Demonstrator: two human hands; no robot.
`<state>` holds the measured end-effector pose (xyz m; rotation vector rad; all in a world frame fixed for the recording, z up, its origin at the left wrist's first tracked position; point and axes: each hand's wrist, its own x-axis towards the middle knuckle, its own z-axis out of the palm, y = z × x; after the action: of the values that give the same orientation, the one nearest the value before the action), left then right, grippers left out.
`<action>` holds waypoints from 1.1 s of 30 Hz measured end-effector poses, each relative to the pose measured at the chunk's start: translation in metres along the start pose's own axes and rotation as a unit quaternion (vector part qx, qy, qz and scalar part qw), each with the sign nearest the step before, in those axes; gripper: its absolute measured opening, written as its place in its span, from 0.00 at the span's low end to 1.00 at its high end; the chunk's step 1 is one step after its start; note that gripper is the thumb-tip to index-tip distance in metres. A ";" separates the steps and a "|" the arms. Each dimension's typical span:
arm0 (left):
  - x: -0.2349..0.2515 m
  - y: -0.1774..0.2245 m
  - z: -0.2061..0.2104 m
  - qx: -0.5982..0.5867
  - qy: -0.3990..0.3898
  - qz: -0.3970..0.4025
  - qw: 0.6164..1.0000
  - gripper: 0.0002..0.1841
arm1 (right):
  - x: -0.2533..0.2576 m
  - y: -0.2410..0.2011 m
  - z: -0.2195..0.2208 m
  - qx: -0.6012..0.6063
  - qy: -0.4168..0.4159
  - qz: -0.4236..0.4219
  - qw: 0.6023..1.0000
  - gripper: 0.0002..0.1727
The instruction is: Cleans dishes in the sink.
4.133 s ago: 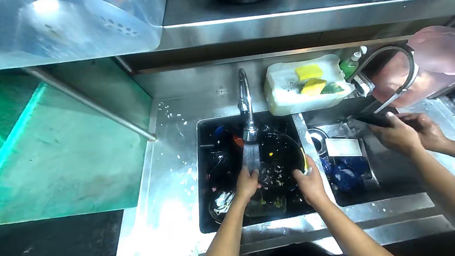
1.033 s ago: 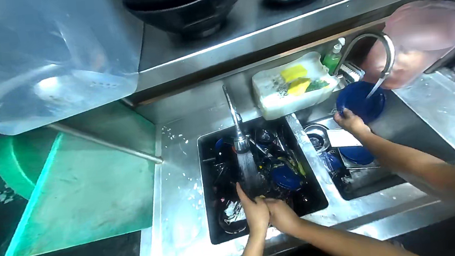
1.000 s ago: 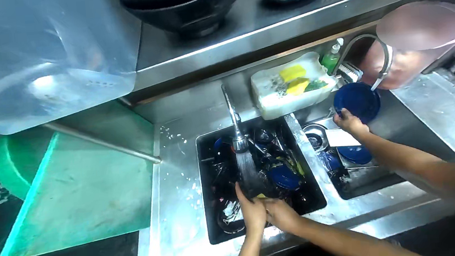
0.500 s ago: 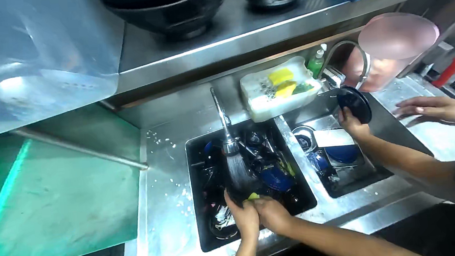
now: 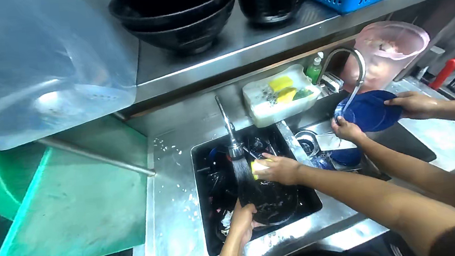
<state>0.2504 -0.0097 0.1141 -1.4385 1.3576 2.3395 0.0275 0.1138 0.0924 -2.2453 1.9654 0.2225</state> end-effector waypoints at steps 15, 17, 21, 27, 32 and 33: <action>0.015 -0.021 0.011 -0.141 0.056 -0.029 0.988 0.29 | 0.038 -0.099 0.000 0.480 -0.029 0.213 0.851 0.37; 0.009 -0.017 0.015 -0.131 0.059 -0.016 0.989 0.31 | 0.037 -0.081 0.014 0.359 -0.043 0.252 0.898 0.40; 0.014 -0.013 0.014 -0.116 0.097 0.021 0.988 0.36 | 0.029 -0.069 0.032 0.276 -0.105 0.327 0.898 0.37; 0.046 -0.013 0.010 -0.181 0.142 0.022 0.973 0.29 | 0.011 -0.112 0.011 0.396 -0.069 0.272 0.874 0.29; 0.070 -0.017 0.022 -0.227 0.167 -0.007 0.959 0.26 | -0.037 -0.132 -0.006 0.228 0.176 0.304 0.908 0.23; 0.070 -0.015 0.026 -0.233 0.156 -0.026 0.959 0.26 | -0.043 -0.135 -0.007 0.214 0.265 0.330 0.880 0.25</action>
<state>0.2007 -0.0068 0.0565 -2.0121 0.8223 2.5958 0.1559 0.1713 0.1102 -1.3788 2.6516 -0.7690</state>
